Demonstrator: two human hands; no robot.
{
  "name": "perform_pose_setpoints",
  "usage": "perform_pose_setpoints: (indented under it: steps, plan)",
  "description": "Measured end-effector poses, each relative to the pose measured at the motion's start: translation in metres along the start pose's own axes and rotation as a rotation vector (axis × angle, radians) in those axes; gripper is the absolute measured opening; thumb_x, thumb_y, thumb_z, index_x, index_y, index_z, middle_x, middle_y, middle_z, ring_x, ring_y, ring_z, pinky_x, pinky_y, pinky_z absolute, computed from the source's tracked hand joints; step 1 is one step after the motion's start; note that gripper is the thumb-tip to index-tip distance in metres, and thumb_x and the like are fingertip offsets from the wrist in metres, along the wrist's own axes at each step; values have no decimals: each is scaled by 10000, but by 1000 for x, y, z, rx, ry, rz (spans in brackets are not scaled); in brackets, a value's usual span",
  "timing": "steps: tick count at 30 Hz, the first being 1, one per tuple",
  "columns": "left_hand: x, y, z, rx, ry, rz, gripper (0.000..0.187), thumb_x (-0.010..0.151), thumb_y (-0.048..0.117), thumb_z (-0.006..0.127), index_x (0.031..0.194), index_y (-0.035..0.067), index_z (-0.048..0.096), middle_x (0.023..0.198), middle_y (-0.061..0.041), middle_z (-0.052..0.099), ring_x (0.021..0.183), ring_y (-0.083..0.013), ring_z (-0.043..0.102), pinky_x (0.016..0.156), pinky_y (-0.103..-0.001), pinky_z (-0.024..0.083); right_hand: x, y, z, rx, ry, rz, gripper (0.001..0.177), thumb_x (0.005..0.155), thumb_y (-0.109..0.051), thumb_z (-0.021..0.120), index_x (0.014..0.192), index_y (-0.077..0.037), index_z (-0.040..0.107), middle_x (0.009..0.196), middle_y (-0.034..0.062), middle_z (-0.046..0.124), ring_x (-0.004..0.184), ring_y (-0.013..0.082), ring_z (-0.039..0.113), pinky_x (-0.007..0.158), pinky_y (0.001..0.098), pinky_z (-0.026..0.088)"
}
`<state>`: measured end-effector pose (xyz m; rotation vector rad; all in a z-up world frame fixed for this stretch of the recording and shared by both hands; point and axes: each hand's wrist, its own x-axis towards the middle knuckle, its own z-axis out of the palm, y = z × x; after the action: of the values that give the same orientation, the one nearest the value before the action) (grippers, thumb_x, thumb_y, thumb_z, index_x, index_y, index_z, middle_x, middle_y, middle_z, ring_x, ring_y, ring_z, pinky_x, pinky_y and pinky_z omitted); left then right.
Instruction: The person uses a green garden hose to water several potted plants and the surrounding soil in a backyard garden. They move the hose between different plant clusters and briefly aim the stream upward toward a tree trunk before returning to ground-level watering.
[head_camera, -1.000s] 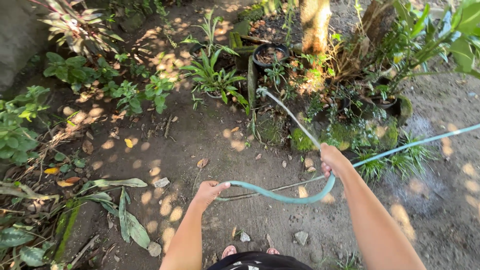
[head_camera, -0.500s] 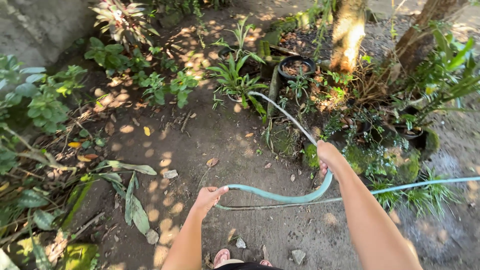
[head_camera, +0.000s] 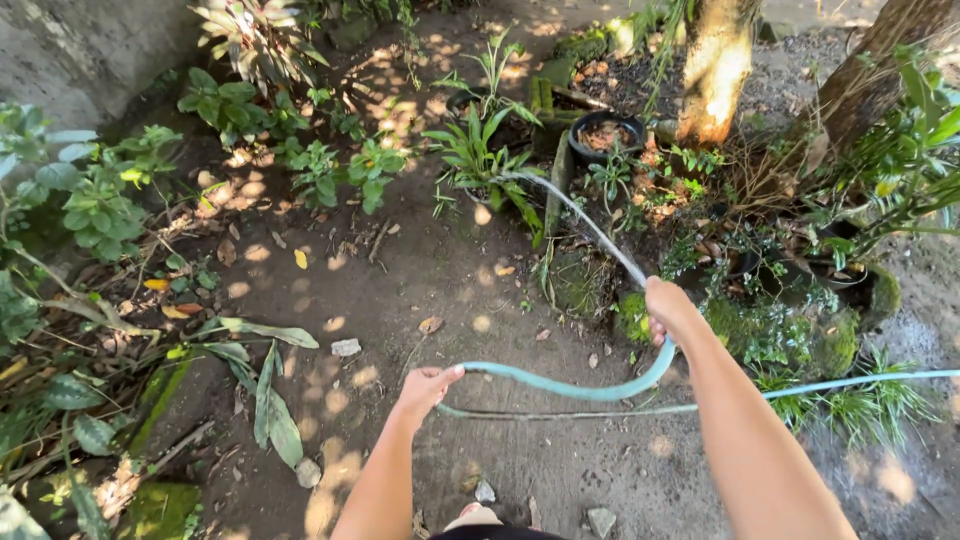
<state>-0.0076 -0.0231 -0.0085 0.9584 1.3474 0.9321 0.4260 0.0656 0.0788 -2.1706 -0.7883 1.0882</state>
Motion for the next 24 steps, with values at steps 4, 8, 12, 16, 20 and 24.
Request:
perform_pose_setpoints:
  steps: [4,8,12,16,20,24]
  plan:
    - [27,-6,-7,-42,-17,1,516,755,325,883,480,84,520,366,1,353,330,-67,361,395,-183,228,10,-16,9,-55,12,2,591,1038,-380,312,1017,144,586,625,181,504,384,193,479,309,380,431]
    - [45,7,-13,-51,-11,14,509,743,304,892,472,79,524,360,1,359,321,-61,357,385,-187,228,29,-29,17,-74,8,0,586,1034,-376,328,997,141,601,616,185,526,381,219,499,307,396,431]
    - [59,9,-9,-41,-21,14,514,760,318,881,472,93,520,367,10,355,327,-55,368,383,-183,234,39,-33,20,-58,13,34,595,1047,-382,319,1023,140,604,631,176,520,392,214,498,325,393,441]
    - [71,9,3,-20,19,-2,505,767,321,868,483,80,528,374,2,354,328,-68,368,384,-192,235,63,-37,15,-38,-26,-16,595,1051,-378,304,1012,144,587,658,202,498,419,211,470,343,394,430]
    - [85,-6,35,-10,86,-21,526,733,353,894,476,82,523,370,-10,366,330,-82,364,383,-209,231,101,-44,2,-69,-76,-43,597,1048,-376,327,990,151,600,661,207,529,411,222,496,337,402,431]
    - [67,16,79,-4,160,-62,540,713,340,911,474,79,503,376,-5,356,356,-75,337,399,-217,221,136,-56,-20,-125,-138,-86,602,1049,-375,310,969,150,592,648,237,534,407,263,519,329,439,440]
